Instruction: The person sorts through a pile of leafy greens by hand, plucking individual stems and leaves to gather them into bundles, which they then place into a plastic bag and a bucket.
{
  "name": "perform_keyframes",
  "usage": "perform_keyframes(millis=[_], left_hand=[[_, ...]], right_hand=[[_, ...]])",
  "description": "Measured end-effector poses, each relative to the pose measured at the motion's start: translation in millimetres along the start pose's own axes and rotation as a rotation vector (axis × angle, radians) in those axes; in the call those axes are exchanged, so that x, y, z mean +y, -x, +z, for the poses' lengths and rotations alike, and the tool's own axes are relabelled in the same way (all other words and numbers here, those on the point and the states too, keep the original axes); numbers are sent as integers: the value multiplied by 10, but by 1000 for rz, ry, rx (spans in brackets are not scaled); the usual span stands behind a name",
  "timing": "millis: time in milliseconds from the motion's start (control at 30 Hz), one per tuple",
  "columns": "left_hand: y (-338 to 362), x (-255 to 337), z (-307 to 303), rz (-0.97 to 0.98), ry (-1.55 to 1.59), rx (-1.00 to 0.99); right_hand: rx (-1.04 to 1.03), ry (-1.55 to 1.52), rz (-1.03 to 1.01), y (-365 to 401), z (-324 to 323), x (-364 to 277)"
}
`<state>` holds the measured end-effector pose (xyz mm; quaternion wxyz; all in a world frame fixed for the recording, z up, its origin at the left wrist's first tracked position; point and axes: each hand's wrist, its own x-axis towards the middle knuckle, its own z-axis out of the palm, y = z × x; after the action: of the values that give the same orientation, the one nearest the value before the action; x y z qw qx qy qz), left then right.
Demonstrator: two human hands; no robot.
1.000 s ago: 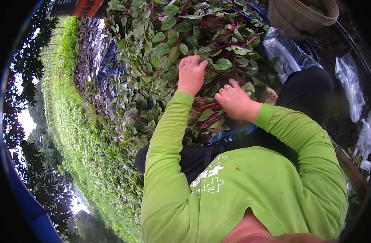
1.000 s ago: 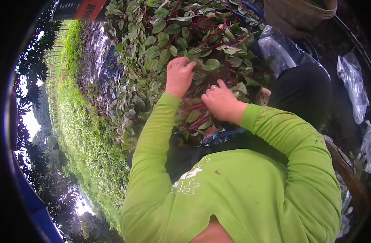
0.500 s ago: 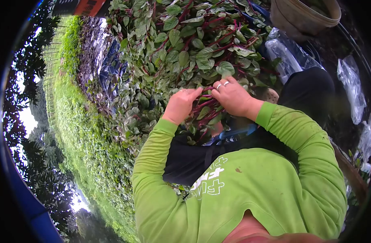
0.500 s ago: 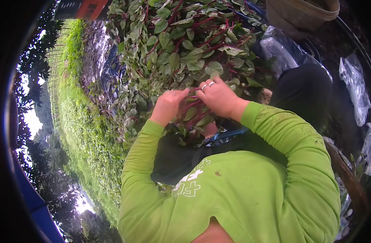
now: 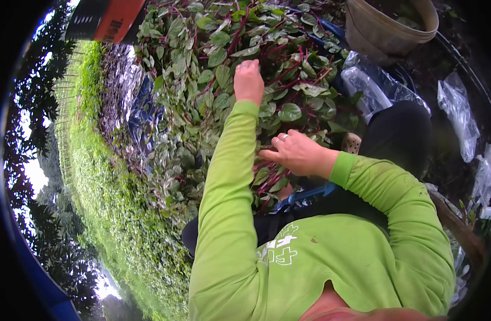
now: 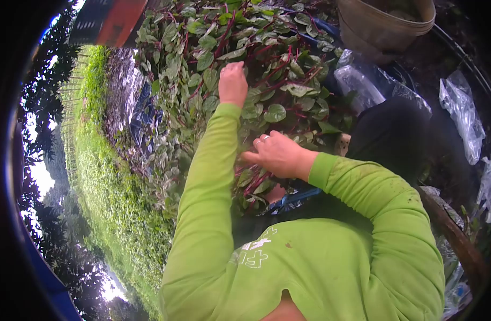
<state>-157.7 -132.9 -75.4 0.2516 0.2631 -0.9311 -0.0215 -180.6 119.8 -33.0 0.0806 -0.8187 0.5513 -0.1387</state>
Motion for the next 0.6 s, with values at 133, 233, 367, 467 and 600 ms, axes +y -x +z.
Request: perform_keyframes(millis=[133, 233, 367, 467, 600], left_hand=[[-330, 53, 220, -205, -326, -105], [-306, -27, 154, -226, -221, -311], [-28, -52, -284, -189, 236, -490], [385, -85, -492, -244, 579, -660], [844, 48, -831, -727, 1097, -1011]], right_hand=[[-36, -9, 43, -16, -42, 68], [-23, -9, 55, 5, -111, 108], [-48, 11, 64, -1, -175, 153], [-13, 23, 49, -23, -145, 131], [178, 25, 19, -66, 33, 139]])
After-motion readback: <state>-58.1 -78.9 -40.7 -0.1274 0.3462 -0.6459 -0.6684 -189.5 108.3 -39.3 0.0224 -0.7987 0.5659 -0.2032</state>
